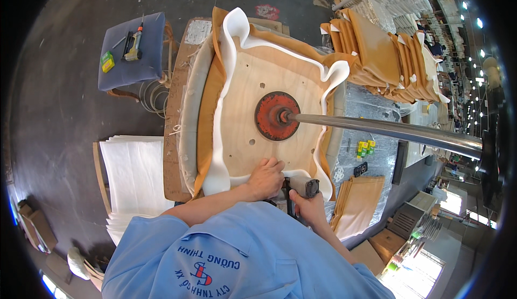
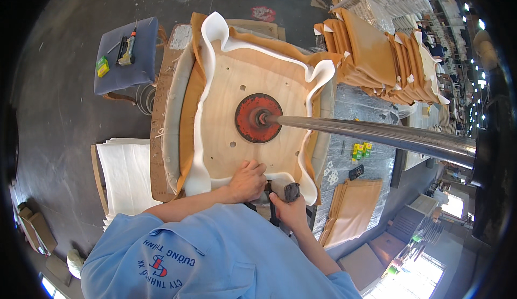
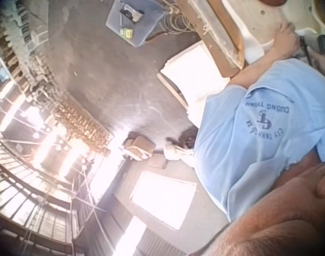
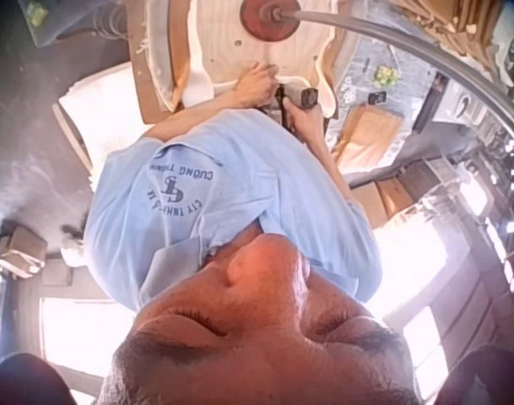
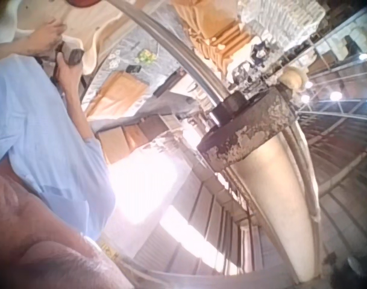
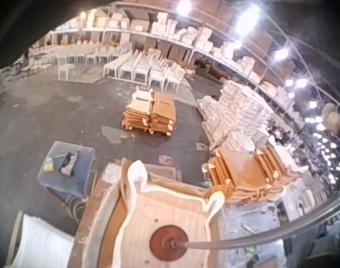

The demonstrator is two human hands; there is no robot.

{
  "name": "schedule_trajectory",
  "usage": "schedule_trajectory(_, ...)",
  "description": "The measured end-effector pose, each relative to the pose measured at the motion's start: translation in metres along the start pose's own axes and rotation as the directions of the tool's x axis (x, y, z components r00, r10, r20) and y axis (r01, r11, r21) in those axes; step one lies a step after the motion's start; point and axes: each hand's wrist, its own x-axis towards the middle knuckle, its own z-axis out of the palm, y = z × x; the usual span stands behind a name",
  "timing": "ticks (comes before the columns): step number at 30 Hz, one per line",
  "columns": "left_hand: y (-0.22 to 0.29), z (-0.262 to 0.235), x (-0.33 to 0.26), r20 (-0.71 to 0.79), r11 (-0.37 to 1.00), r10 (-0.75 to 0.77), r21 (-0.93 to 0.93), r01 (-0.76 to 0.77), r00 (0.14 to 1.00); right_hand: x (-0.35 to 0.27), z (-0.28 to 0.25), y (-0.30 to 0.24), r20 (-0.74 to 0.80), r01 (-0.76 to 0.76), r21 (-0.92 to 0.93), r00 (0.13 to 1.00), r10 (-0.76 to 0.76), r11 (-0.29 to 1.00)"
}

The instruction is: The person uses a staple gun to attach a white fabric cover to a wooden chair seat frame, then places a brown paper sheet over the seat and staples it in place. The person repeats the process with another seat, aligning and securing the fabric and paper layers.

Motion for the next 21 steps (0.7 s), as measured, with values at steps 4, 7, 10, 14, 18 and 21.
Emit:
schedule_trajectory(4,0.000,0.001,0.002,-0.024,1.000,0.015,0.007,-0.015,1.000,0.001,0.001,-0.008,-0.012,0.024,-0.015,1.000,-0.024,1.000)
schedule_trajectory(7,0.003,0.002,0.005,-0.020,1.000,0.010,0.012,-0.009,1.000,0.010,0.000,-0.004,-0.026,0.040,-0.091,0.999,-0.042,0.995)
schedule_trajectory(10,0.010,-0.003,0.003,0.000,0.999,-0.023,0.040,0.023,1.000,0.013,-0.003,-0.003,-0.025,0.008,-0.110,1.000,-0.011,0.994)
schedule_trajectory(14,0.007,-0.040,-0.037,0.169,0.987,-0.110,0.139,0.086,0.979,0.016,-0.007,-0.001,-0.038,0.019,-0.083,0.999,-0.022,0.996)
schedule_trajectory(18,-0.008,-0.079,-0.062,0.368,0.955,-0.200,0.280,0.097,0.908,0.018,-0.014,-0.011,-0.048,0.021,-0.177,0.998,-0.030,0.984)
schedule_trajectory(21,-0.013,-0.081,-0.067,0.399,0.958,-0.123,0.286,0.004,0.909,0.027,-0.020,0.001,-0.094,0.186,-0.298,0.970,-0.223,0.936)
